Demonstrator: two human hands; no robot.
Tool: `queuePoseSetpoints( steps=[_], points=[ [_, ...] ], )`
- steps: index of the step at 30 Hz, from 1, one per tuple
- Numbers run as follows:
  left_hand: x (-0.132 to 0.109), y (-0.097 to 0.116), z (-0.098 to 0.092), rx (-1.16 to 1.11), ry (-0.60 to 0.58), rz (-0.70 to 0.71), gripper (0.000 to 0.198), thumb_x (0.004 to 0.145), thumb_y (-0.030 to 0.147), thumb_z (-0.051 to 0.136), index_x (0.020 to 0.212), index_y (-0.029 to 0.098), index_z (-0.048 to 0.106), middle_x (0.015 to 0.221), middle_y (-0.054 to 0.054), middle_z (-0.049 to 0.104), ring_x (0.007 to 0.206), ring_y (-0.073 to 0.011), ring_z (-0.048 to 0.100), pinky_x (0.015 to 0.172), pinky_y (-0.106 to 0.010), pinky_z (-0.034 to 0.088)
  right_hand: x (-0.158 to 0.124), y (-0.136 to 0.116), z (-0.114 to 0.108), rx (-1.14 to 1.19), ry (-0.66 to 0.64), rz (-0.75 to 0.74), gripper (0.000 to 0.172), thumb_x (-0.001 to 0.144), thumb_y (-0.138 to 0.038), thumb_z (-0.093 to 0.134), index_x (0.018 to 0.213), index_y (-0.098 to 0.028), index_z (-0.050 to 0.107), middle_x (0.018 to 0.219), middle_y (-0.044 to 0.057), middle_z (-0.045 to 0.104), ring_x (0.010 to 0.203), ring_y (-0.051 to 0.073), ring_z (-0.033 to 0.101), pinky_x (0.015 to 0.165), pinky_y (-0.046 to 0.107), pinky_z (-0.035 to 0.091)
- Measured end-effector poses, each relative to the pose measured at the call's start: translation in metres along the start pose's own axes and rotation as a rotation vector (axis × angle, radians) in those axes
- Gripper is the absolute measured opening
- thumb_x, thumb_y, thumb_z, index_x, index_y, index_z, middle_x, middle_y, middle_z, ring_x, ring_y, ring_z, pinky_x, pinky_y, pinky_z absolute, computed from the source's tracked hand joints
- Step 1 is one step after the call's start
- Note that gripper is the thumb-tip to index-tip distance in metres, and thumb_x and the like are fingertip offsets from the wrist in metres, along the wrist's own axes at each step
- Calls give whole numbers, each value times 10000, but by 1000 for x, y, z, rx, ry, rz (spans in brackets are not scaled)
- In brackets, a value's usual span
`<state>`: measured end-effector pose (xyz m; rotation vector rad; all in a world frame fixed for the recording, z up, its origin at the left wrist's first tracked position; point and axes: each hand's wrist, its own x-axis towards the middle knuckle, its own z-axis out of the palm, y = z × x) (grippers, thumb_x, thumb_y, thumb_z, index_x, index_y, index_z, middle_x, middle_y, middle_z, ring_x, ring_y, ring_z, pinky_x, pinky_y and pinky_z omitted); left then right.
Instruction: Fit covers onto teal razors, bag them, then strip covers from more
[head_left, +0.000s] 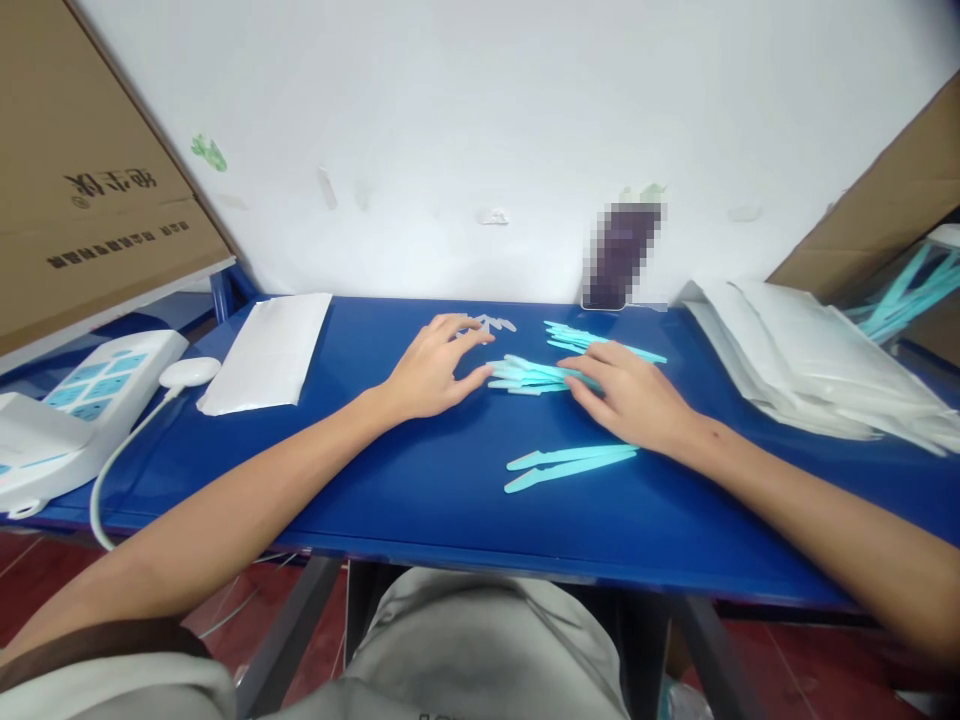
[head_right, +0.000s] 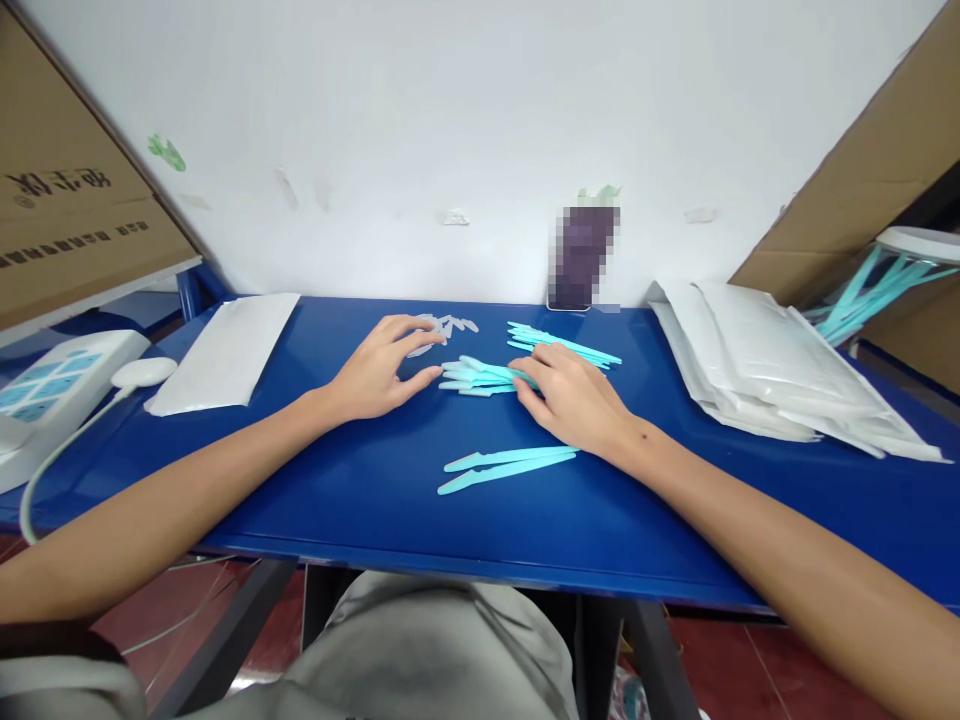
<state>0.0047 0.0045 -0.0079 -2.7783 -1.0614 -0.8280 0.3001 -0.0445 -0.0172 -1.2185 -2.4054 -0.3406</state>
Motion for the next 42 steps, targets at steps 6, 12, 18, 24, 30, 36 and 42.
queuePoseSetpoints(
  steps=[6, 12, 18, 24, 30, 36, 42],
  points=[
    [-2, -23, -2, 204, -150, -221, 484, 993, 476, 476, 1301, 161, 676, 1203, -165, 623, 1132, -340, 522, 982, -504, 456, -3, 4, -8, 43, 13, 65, 326, 998, -365, 487, 1124, -178, 723, 835, 66, 686, 788, 216, 604, 794, 386, 376],
    [-3, -29, 1, 193, -215, -221, 467, 1002, 474, 453, 1330, 232, 681, 1252, -148, 591, 1132, -337, 510, 973, -518, 456, -3, -4, -20, 106, 18, 127, 302, 957, -400, 524, 996, -181, 728, 494, -29, 519, 514, 150, 468, 758, 361, 392],
    [-2, -29, 3, 88, -211, -200, 357, 1000, 370, 466, 1156, 216, 747, 1353, -120, 614, 1279, -334, 509, 1073, -535, 434, -5, -8, -28, 244, -117, -39, 269, 950, -349, 552, 1016, -173, 744, 600, -2, 599, 546, 136, 550, 606, 282, 409],
    [-1, -34, 9, -36, -242, -204, 335, 999, 358, 431, 1206, 200, 641, 1445, -112, 597, 1490, -374, 353, 1181, -655, 279, -6, -23, -46, 311, -378, -218, 341, 889, -408, 663, 1166, -217, 711, 1070, 85, 694, 942, 222, 660, 816, 358, 510],
    [2, -31, 6, -28, -217, -120, 359, 996, 314, 438, 1269, 183, 631, 1303, -110, 686, 1238, -308, 606, 1092, -520, 424, -4, -15, -52, 488, -588, -100, 148, 951, -369, 598, 970, -241, 668, 999, 55, 682, 897, 199, 652, 738, 330, 520],
    [3, -28, 0, -45, -231, -4, 352, 1004, 329, 436, 1123, 182, 734, 1123, -115, 726, 1064, -262, 663, 973, -400, 502, -6, -11, -55, 550, -666, -68, 170, 972, -389, 573, 927, -233, 625, 968, 45, 681, 832, 172, 639, 681, 295, 506],
    [3, -32, -7, -51, -253, -39, 312, 947, 255, 484, 1054, 189, 769, 995, -105, 741, 927, -240, 686, 858, -355, 524, -3, -16, -47, 523, -405, -25, 235, 1019, -420, 485, 1000, -221, 608, 969, 54, 691, 811, 169, 629, 726, 304, 498]
  ],
)
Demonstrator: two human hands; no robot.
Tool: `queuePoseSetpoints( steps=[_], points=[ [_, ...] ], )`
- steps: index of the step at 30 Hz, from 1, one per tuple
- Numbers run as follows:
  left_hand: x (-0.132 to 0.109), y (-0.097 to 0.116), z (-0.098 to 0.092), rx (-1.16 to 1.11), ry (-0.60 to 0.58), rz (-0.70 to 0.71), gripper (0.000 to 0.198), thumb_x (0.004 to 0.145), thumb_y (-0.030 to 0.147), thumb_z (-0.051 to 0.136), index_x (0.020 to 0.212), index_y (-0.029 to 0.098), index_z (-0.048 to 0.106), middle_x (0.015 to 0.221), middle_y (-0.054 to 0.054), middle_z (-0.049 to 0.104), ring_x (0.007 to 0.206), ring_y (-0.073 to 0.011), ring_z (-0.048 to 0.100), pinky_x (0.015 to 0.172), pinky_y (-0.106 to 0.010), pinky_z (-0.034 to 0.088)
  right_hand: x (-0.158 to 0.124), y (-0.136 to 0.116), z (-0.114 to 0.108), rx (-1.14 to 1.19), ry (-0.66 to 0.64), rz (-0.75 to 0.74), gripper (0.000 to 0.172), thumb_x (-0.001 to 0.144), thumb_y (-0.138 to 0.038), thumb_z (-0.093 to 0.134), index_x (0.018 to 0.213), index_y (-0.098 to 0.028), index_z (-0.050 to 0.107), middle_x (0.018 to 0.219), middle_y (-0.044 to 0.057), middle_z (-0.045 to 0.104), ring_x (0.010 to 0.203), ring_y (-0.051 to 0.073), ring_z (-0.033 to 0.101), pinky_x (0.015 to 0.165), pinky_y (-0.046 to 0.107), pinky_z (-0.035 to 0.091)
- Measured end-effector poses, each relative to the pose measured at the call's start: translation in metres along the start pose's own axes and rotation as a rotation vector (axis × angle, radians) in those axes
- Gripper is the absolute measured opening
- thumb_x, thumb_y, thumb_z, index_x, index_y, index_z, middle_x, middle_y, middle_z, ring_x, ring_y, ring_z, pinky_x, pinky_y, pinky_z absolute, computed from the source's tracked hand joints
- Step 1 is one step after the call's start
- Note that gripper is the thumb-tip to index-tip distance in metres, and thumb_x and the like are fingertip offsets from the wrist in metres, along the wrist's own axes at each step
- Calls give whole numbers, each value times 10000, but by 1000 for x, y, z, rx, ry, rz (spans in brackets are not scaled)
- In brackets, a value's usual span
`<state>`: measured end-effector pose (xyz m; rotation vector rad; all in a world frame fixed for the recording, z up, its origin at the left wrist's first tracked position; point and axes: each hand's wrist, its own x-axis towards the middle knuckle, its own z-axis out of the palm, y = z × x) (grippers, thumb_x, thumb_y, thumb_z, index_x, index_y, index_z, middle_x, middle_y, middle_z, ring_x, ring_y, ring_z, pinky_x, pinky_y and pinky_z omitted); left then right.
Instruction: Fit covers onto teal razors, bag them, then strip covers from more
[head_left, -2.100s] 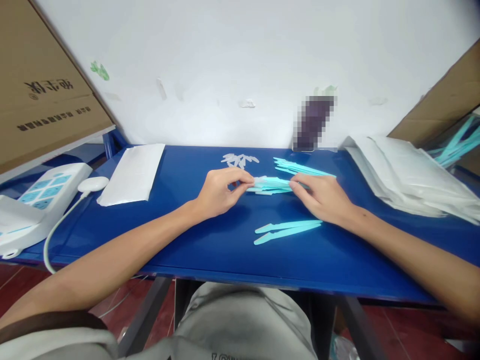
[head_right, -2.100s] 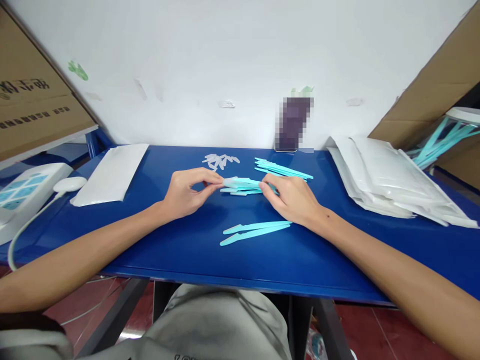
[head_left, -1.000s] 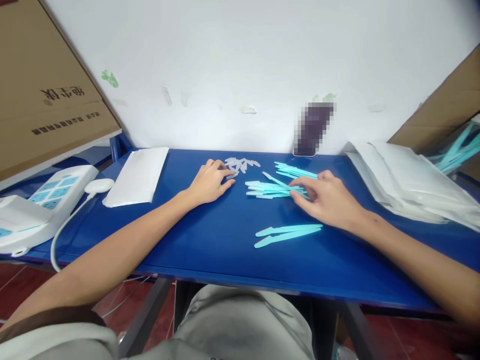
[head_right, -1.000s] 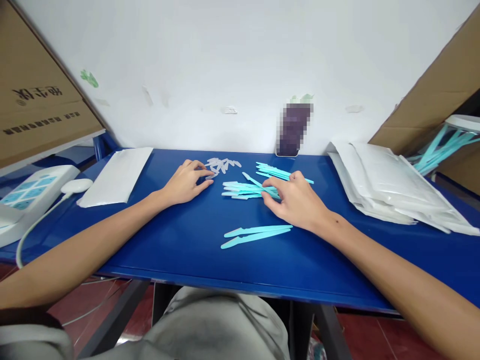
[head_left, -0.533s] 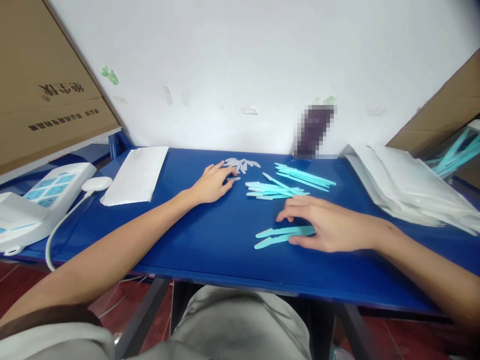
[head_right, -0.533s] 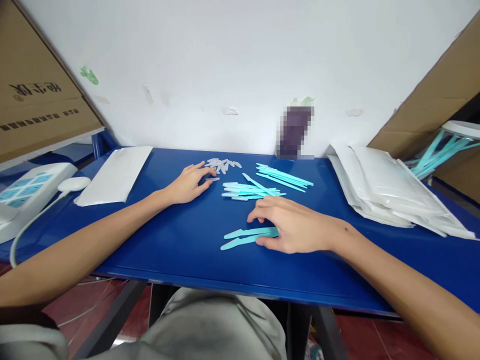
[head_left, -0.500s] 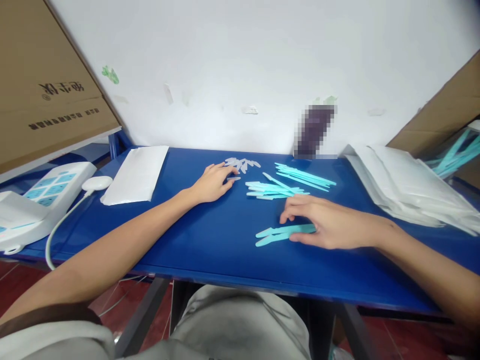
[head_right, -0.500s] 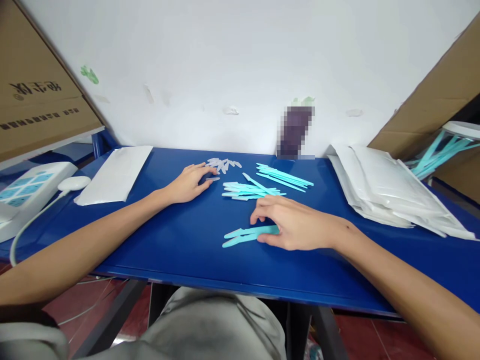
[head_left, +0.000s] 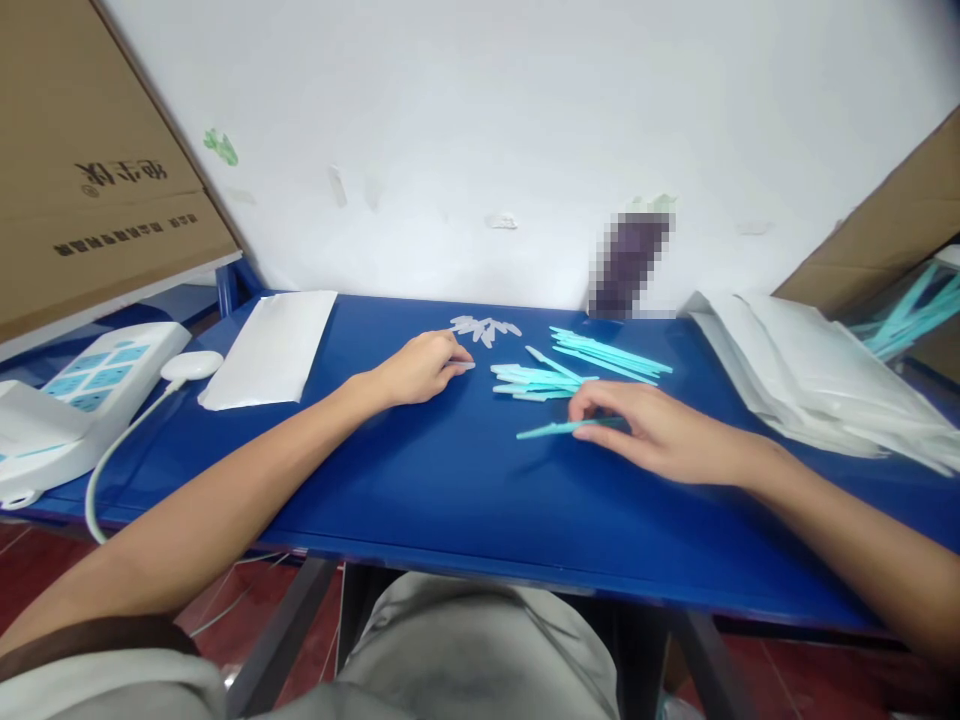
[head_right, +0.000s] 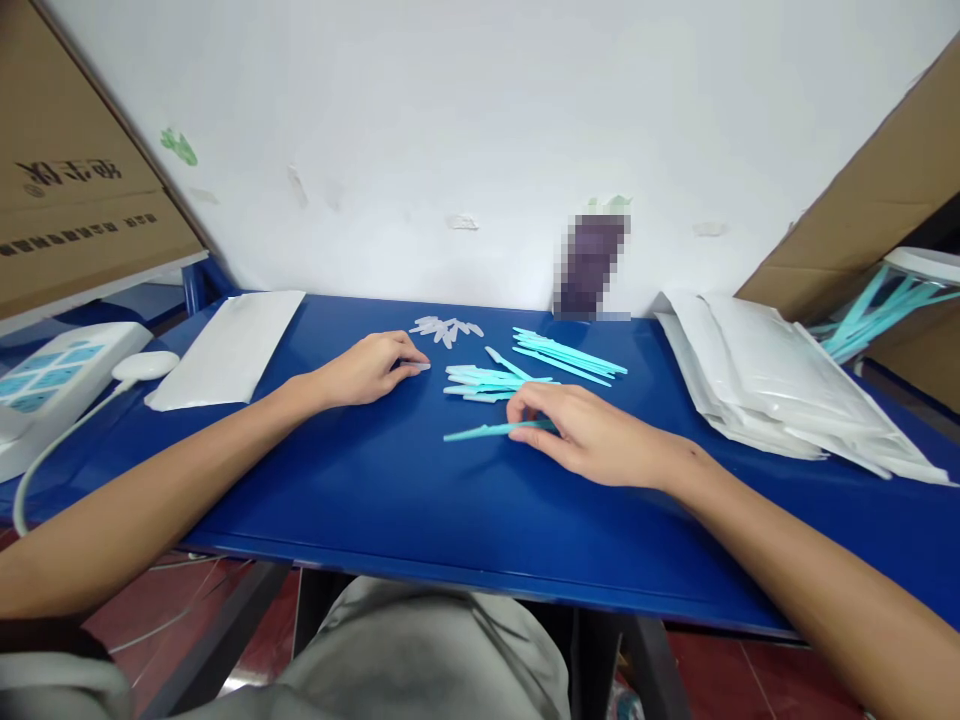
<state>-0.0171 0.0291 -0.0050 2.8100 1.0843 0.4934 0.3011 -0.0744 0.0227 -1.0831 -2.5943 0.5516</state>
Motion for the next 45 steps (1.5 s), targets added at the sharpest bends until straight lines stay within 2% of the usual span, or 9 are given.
queuePoseSetpoints(
  steps=[7, 11, 13, 16, 19, 22, 31, 38, 45],
  points=[
    [-2, 0, -12, -101, -75, -88, 207, 859, 229, 584, 959, 192, 761, 868, -60, 752, 764, -196, 683, 689, -282, 494, 7, 8, 14, -80, 380, -2, 182, 1022, -345, 484, 1014, -208, 604, 915, 54, 718, 750, 158, 655, 675, 276, 493],
    [-2, 7, -8, -206, 75, -111, 257, 870, 268, 604, 1054, 194, 768, 960, -80, 742, 802, -196, 677, 776, -322, 527, 8, 14, 19, -105, 450, 8, 196, 1011, -340, 503, 1062, -204, 634, 976, 71, 741, 800, 180, 691, 673, 288, 513],
    [0, 15, -6, -414, 164, -144, 252, 865, 343, 656, 1032, 191, 767, 981, -81, 729, 834, -196, 669, 790, -337, 544, 7, 15, 19, -95, 468, 28, 206, 1009, -345, 507, 1068, -201, 642, 973, 71, 747, 793, 185, 702, 672, 295, 526],
    [4, 30, -5, -915, 246, -247, 328, 802, 447, 764, 968, 167, 735, 935, -70, 706, 808, -167, 649, 721, -304, 558, 7, 16, 20, -91, 484, 42, 214, 1003, -343, 518, 1094, -199, 647, 1000, 77, 752, 811, 197, 717, 670, 302, 541],
    [5, 44, -5, -1295, 240, -342, 335, 773, 445, 817, 938, 171, 715, 872, -40, 663, 735, -115, 605, 652, -246, 530, 8, 15, 21, -103, 498, 26, 210, 1000, -323, 521, 1112, -199, 650, 1018, 81, 753, 858, 207, 721, 679, 305, 545],
    [4, 50, -2, -1457, 181, -400, 296, 774, 388, 828, 964, 191, 717, 784, -8, 609, 664, -89, 552, 599, -220, 494, 9, 14, 22, -124, 516, -13, 199, 1004, -303, 514, 1114, -204, 647, 1036, 79, 747, 861, 198, 706, 685, 305, 535],
    [2, 57, 10, -1496, 137, -436, 298, 798, 356, 815, 1029, 195, 719, 751, 20, 619, 657, -87, 588, 687, -278, 537, 9, 15, 24, -135, 507, -77, 176, 1004, -274, 515, 1120, -213, 634, 1037, 76, 726, 782, 169, 659, 652, 296, 502],
    [4, 55, 16, -1483, 343, -478, 315, 664, 298, 913, 883, 168, 728, 855, -27, 746, 737, -109, 674, 735, -275, 556, 9, 14, 24, -143, 481, -125, 178, 1008, -246, 518, 1155, -218, 614, 1026, 67, 715, 819, 173, 659, 694, 297, 500],
    [3, 53, 15, -1459, 379, -471, 270, 717, 299, 890, 885, 169, 724, 840, -19, 755, 784, -117, 708, 816, -301, 583, 10, 18, 25, -173, 525, -98, 167, 1002, -225, 516, 1135, -208, 614, 1025, 64, 707, 789, 161, 641, 674, 286, 488]
  ],
)
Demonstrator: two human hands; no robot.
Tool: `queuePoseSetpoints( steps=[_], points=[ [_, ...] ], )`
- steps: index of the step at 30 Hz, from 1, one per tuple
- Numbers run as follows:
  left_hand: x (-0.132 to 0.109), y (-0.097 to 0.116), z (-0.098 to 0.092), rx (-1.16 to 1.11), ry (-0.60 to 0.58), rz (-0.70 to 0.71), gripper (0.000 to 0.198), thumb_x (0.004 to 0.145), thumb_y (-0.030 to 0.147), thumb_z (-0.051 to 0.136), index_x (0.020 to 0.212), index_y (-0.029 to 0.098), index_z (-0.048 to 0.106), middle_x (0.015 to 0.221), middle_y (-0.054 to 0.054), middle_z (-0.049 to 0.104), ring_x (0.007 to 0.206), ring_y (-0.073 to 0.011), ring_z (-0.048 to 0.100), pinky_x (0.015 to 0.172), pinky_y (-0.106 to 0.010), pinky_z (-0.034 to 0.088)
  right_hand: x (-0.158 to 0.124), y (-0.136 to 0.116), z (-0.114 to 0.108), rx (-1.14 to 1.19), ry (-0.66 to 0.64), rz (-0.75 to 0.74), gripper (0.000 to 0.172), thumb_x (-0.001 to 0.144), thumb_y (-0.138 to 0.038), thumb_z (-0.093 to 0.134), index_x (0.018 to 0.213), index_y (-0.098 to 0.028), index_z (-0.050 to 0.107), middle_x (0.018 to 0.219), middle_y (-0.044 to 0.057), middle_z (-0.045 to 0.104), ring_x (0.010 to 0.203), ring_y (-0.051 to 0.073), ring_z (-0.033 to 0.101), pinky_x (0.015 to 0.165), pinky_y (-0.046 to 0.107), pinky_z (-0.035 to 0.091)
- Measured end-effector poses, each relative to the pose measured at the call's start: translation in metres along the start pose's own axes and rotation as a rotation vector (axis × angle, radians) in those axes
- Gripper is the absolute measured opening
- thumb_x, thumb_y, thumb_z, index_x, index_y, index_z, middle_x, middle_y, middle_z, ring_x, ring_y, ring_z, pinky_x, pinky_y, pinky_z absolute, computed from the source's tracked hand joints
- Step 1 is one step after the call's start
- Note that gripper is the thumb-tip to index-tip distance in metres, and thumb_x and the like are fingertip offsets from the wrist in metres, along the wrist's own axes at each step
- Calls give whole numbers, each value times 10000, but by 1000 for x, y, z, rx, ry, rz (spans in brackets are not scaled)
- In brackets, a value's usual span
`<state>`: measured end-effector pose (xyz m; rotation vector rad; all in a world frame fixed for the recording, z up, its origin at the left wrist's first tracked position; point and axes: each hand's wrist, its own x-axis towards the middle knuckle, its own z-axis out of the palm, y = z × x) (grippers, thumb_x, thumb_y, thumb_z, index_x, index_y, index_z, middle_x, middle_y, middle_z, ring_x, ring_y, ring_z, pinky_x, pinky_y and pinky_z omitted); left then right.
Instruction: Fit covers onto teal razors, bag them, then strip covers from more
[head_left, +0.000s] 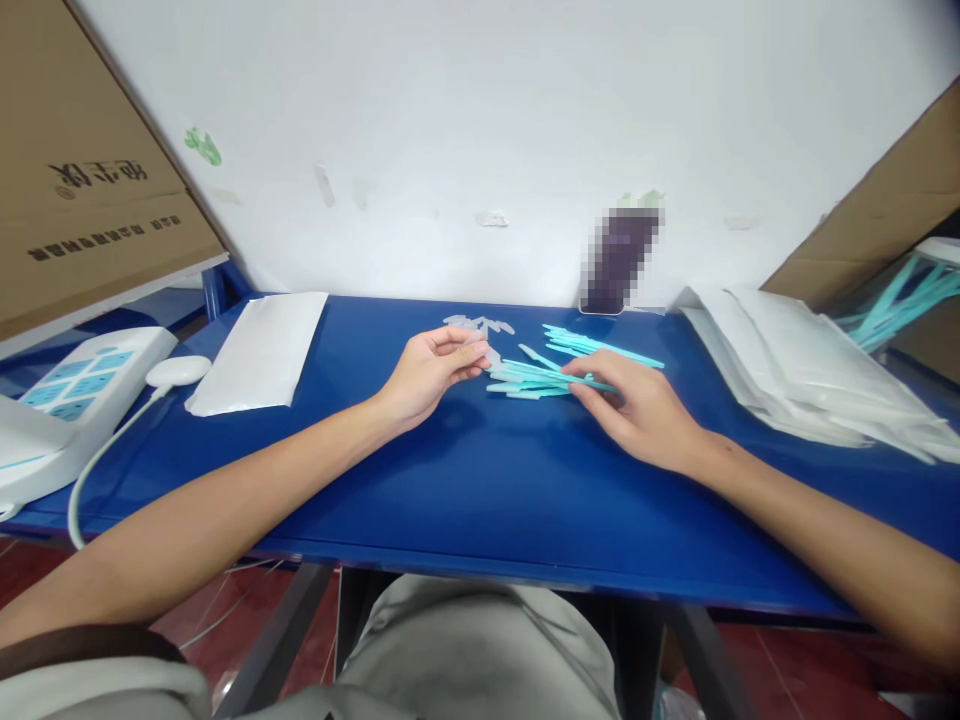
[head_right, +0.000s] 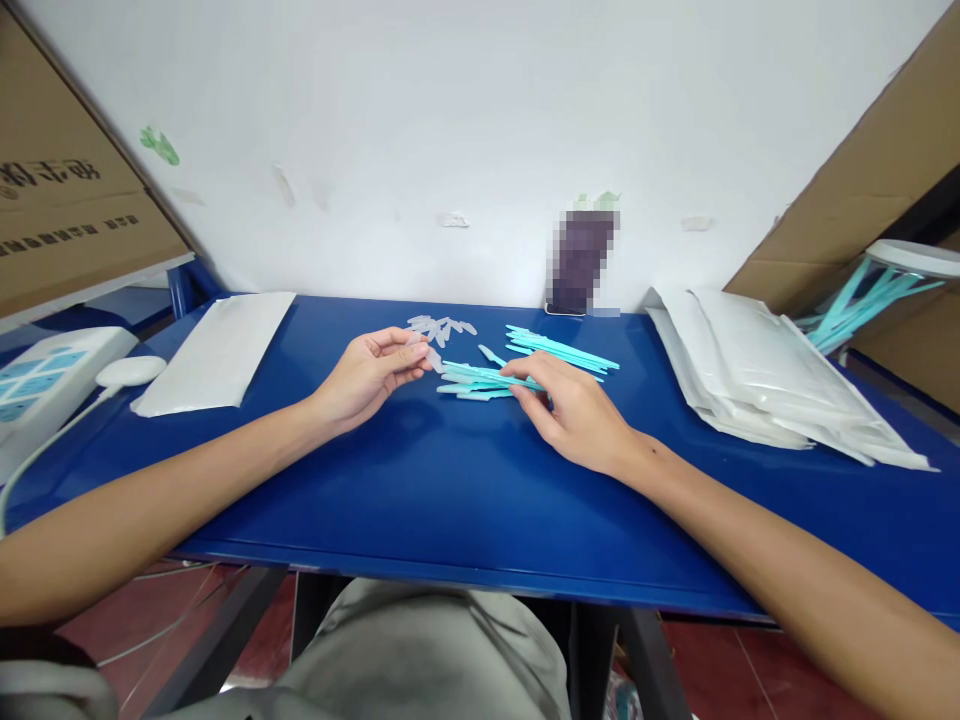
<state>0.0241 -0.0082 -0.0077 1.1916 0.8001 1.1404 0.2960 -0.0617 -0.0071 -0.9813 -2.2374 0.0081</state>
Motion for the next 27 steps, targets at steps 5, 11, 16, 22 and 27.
queuePoseSetpoints(
  steps=[5, 11, 16, 22, 27],
  points=[
    [0, 0, 0, 15, 36, -9, 285, 713, 339, 894, 879, 166, 740, 837, -27, 756, 743, -109, 692, 766, -277, 581, 0, 2, 1, -25, 15, -13, 164, 993, -197, 529, 1130, -199, 619, 966, 46, 694, 718, 135, 613, 670, 274, 485],
    [-3, 1, 4, 6, 45, -25, 339, 663, 376, 924, 848, 148, 754, 811, -36, 762, 694, -88, 677, 726, -226, 562, 0, 2, 2, -23, 50, -52, 148, 978, -188, 554, 1107, -198, 628, 922, 43, 690, 690, 135, 610, 643, 272, 485],
    [-4, 2, 5, 25, 74, -33, 351, 642, 386, 932, 817, 139, 755, 780, -33, 752, 667, -85, 662, 703, -226, 555, 0, 2, 2, -30, 66, -56, 161, 973, -180, 562, 1116, -210, 629, 943, 49, 695, 692, 143, 615, 637, 282, 491],
    [-2, 1, 3, 50, 77, -31, 354, 647, 377, 931, 824, 129, 751, 756, -35, 746, 629, -77, 644, 662, -225, 535, 1, 2, 3, -45, 71, -69, 180, 960, -154, 574, 1120, -204, 639, 950, 51, 696, 716, 141, 625, 639, 274, 494],
    [-4, -1, 6, 132, 5, 16, 382, 677, 417, 907, 843, 119, 734, 766, -57, 754, 639, -111, 677, 640, -242, 545, 2, -1, 4, -41, 90, -121, 209, 941, -120, 591, 1124, -201, 655, 1007, 64, 701, 822, 155, 658, 670, 268, 509]
  ],
)
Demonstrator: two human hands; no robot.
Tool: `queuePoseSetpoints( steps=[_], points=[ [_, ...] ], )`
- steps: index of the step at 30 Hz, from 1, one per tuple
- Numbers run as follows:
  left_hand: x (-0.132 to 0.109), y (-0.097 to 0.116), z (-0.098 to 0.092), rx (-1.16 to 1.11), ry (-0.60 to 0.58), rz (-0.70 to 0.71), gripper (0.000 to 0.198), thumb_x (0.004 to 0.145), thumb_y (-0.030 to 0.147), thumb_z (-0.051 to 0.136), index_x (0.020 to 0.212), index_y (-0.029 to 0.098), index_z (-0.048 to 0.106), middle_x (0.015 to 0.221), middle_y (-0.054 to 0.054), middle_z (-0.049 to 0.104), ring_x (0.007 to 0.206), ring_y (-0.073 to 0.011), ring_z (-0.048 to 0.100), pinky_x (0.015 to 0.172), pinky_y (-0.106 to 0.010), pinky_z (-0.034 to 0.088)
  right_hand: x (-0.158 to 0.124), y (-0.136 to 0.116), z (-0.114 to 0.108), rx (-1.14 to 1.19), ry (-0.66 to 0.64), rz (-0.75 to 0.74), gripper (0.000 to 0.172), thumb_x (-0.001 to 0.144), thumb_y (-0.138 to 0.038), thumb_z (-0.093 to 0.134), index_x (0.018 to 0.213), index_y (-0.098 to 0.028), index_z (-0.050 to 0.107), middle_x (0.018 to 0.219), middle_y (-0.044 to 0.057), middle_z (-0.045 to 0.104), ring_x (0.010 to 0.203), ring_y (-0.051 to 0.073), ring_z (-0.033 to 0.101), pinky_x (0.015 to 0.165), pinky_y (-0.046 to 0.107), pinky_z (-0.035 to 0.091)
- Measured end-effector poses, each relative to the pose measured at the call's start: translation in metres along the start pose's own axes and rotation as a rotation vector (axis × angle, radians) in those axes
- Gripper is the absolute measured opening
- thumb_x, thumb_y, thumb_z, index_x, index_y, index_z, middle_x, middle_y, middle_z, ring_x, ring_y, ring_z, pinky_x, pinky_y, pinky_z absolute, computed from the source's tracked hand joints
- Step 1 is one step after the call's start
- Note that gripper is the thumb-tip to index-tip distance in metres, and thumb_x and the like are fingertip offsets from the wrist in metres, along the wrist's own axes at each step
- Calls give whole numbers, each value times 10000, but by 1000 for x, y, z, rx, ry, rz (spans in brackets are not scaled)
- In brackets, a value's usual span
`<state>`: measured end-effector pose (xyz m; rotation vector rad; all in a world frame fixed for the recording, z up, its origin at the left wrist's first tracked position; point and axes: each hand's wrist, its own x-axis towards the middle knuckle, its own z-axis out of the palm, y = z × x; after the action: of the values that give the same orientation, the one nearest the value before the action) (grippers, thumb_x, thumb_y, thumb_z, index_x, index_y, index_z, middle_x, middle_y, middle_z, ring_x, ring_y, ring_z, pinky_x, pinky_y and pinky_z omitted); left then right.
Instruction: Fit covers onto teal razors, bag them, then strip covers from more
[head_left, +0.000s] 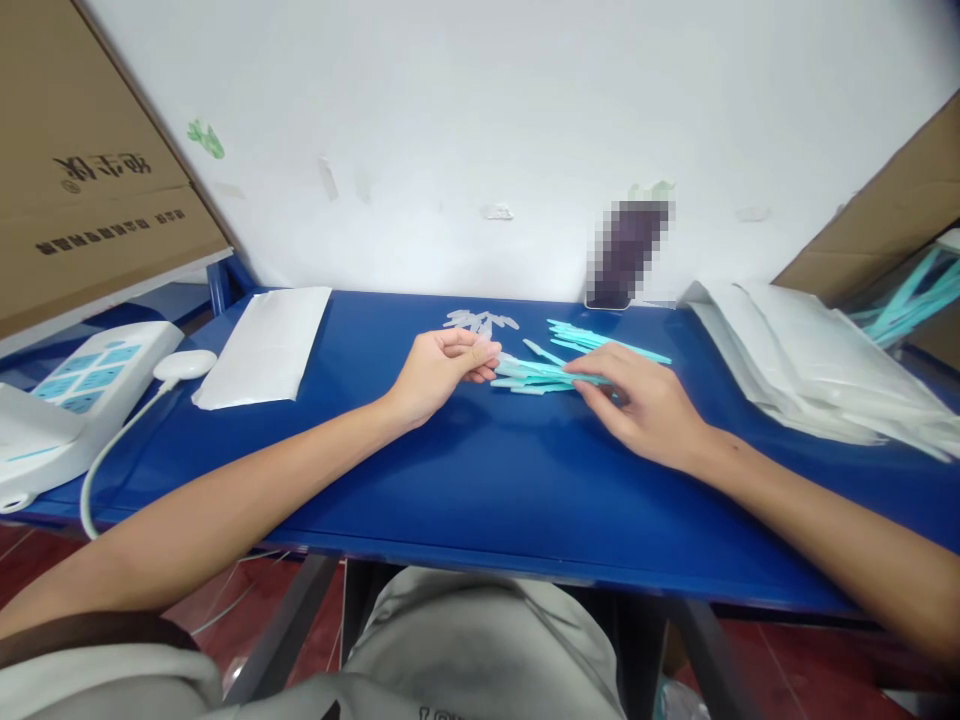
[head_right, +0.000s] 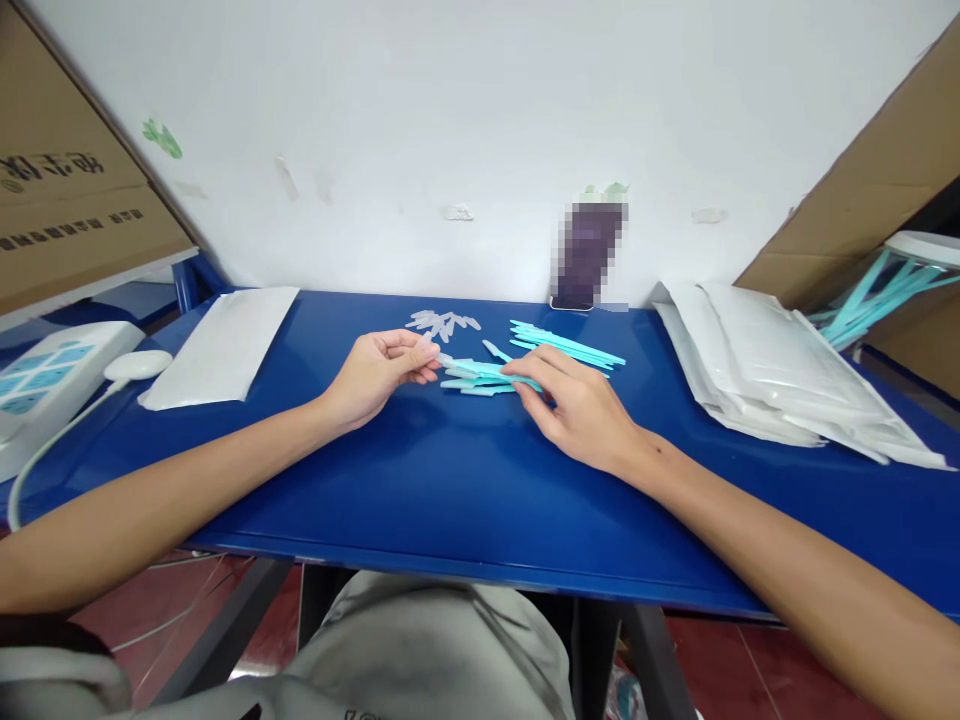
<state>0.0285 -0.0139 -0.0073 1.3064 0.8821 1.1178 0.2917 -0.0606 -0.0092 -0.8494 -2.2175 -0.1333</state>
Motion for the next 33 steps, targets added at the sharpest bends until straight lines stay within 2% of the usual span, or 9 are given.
queuePoseSetpoints(
  steps=[6, 9, 19, 28, 30, 33],
  points=[
    [-4, 0, 4, 106, -18, 170, 415, 673, 480, 889, 760, 132, 682, 706, -35, 722, 615, -117, 661, 630, -248, 541, -1, -3, -2, 72, 19, 13, 224, 938, -125, 596, 1130, -217, 665, 969, 52, 701, 717, 138, 623, 610, 271, 496],
    [-6, 0, 6, 153, -4, 217, 425, 665, 497, 885, 737, 143, 661, 682, -30, 708, 643, -130, 663, 657, -259, 539, 0, -3, -2, 67, 11, 0, 233, 935, -114, 601, 1137, -215, 658, 975, 50, 698, 734, 133, 625, 620, 263, 502],
    [-8, 2, 9, 172, 19, 224, 402, 622, 473, 907, 679, 144, 684, 696, -23, 698, 661, -122, 615, 701, -274, 518, 0, -3, -1, 27, -3, -41, 229, 942, -117, 592, 1143, -213, 648, 997, 66, 706, 804, 156, 666, 672, 274, 534],
    [-12, -2, 11, 264, -25, 238, 332, 713, 462, 854, 725, 155, 729, 748, -36, 718, 709, -155, 625, 712, -291, 505, 0, -6, -2, -10, -35, -57, 210, 960, -153, 574, 1142, -206, 664, 974, 64, 715, 791, 161, 678, 722, 291, 549],
    [-11, -2, 9, 319, -20, 270, 332, 770, 496, 804, 775, 167, 763, 804, -46, 729, 759, -175, 625, 716, -298, 498, 1, -6, -2, 7, -40, -23, 206, 967, -177, 567, 1143, -219, 665, 962, 59, 718, 759, 161, 668, 702, 297, 546],
    [-9, 0, 5, 402, 48, 360, 344, 887, 522, 676, 886, 206, 811, 828, -46, 712, 854, -197, 605, 773, -314, 492, 1, -5, -2, 36, -27, 27, 195, 973, -206, 561, 1137, -229, 663, 950, 56, 722, 714, 159, 645, 664, 304, 532]
  ],
)
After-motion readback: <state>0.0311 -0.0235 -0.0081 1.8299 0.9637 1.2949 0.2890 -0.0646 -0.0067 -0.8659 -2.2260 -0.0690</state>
